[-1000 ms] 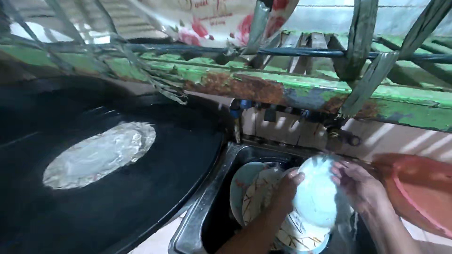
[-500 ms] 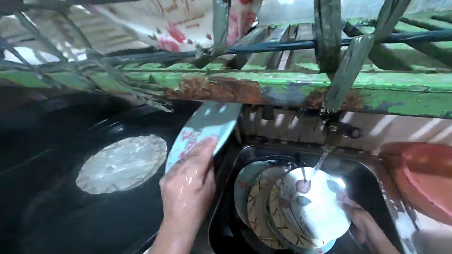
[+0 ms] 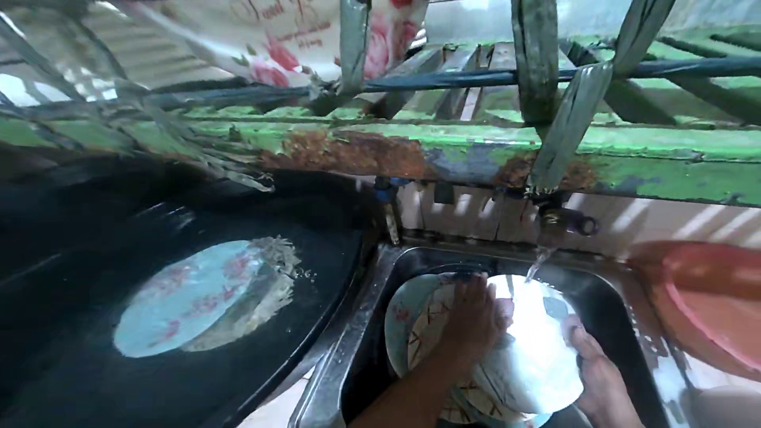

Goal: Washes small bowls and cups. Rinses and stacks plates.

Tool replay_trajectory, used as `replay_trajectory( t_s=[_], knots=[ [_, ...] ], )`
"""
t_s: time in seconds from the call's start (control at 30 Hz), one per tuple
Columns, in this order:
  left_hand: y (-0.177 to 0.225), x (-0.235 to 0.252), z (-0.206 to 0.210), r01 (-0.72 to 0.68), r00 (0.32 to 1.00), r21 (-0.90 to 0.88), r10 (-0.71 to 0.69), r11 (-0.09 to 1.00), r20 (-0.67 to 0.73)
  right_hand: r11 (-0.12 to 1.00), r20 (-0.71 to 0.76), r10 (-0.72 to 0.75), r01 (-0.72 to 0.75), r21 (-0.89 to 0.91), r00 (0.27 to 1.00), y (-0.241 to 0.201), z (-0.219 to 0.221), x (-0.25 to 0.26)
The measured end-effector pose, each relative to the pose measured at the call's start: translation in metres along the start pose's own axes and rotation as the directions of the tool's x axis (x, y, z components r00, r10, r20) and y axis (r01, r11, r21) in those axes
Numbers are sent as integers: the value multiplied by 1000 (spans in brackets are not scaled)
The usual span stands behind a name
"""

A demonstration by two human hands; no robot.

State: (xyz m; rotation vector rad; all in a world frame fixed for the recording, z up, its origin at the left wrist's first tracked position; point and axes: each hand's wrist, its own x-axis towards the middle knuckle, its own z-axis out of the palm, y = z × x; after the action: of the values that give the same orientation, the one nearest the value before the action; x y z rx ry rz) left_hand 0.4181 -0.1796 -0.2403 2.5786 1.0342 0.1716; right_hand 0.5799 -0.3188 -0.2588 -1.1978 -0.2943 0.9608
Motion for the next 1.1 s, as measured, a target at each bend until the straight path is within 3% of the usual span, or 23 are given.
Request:
replay_trajectory(
  t_s=[0.1,0.17,0.23,0.3,0.37,0.43,0.47,0.5,0.57,0.6,0.67,0.77,0.83,0.87,0.93,1.0,1.07,1.1],
  knots=[
    [40,16,25,-184,980,-180,167,966,-108,1000,-35,-2,1,-28,999,-9,19,2],
    [63,-3,45,-427,904,-292,396,856,-164,1000,-75,-6,5,-21,997,-18,22,4],
    [69,-28,43,-558,830,-199,540,806,-141,994,-204,-12,-11,-109,979,-31,17,7],
    [57,-47,13,-588,809,-69,586,806,-45,996,-191,75,-84,-39,979,-45,14,11],
    [39,-58,-23,-501,865,-8,501,865,-30,977,-107,212,-207,57,971,-56,25,12],
    [32,-63,-68,-198,980,-172,191,965,-53,956,-36,273,-267,117,961,-63,50,15],
    [29,-64,-88,-2,999,-350,-16,937,-50,955,19,253,-253,152,967,-64,60,17],
    [25,-64,-103,155,974,-565,-220,811,-48,954,55,219,-225,197,974,-65,69,21],
    [10,-59,-113,268,871,-815,-492,514,-24,940,12,168,-164,299,986,-69,92,27],
    [1,-56,-107,275,838,-868,-546,413,5,924,-20,163,-145,355,986,-72,104,28],
    [-10,-51,-83,281,840,-920,-534,273,98,900,-24,185,-160,406,982,-79,126,26],
    [5,-38,-43,301,844,-954,-467,7,263,926,174,261,-297,231,949,-85,138,17],
    [18,-30,-30,272,860,-960,-429,-71,276,950,298,263,-300,87,918,-86,128,14],
    [22,-27,-27,248,866,-966,-428,-77,257,968,288,229,-249,33,930,-86,120,14],
    [20,-23,-31,204,876,-979,-440,-32,197,991,125,107,-96,-90,986,-79,94,23],
    [14,-26,-54,191,849,-973,-519,130,97,939,-18,-5,-2,-344,1000,-62,59,39],
    [11,-42,-84,137,827,-928,-556,348,-86,740,-23,43,-47,-670,999,-45,29,47],
    [12,-54,-100,85,801,-887,-560,454,-211,587,2,109,-63,-807,994,-35,19,50]
  ],
)
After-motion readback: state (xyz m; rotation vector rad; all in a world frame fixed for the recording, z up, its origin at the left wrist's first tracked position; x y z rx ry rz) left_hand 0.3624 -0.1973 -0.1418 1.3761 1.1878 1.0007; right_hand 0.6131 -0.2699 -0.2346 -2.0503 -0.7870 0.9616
